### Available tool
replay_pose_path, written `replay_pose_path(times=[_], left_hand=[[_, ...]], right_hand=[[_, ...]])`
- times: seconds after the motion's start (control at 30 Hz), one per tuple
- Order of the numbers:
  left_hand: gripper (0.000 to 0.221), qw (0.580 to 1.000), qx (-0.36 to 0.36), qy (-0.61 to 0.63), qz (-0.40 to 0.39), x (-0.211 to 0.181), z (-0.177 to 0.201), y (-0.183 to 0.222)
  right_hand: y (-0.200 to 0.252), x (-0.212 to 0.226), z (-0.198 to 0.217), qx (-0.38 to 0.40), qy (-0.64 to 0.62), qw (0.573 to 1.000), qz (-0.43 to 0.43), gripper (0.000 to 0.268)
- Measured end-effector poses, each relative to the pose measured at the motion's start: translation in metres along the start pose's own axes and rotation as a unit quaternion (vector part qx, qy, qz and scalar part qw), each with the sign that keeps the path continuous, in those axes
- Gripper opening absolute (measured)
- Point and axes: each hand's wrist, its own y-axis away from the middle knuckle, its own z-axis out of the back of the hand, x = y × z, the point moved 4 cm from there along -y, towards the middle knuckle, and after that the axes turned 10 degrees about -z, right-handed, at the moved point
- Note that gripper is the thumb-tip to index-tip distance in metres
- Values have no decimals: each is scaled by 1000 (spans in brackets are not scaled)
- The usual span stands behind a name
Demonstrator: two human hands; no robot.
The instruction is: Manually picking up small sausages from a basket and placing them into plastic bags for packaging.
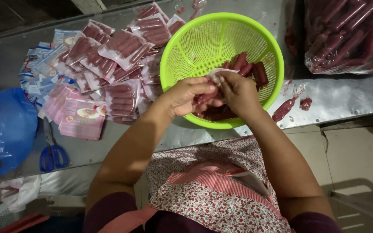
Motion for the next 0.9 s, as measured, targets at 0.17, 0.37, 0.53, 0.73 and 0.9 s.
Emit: replay_pose_path(times=[0.17,0.37,0.53,0.73,0.9], left_hand=[[77,971,11,-224,-79,-24,-24,22],[45,581,-79,-737,-335,-7,-4,7],[47,649,-44,-711,-266,-21,-24,33],[40,756,-29,-533,-378,-28,-26,44],[39,777,-14,-451,-439,-59,-41,65]], right_hand=[[-3,-15,-4,-17,-25,1000,0,20],[12,8,-5,-19,-85,995,45,21],[14,11,0,-12,-172,985,18,26],[25,29,10,65,-198,977,54,24],[8,18,38,47,-367,925,84,41]])
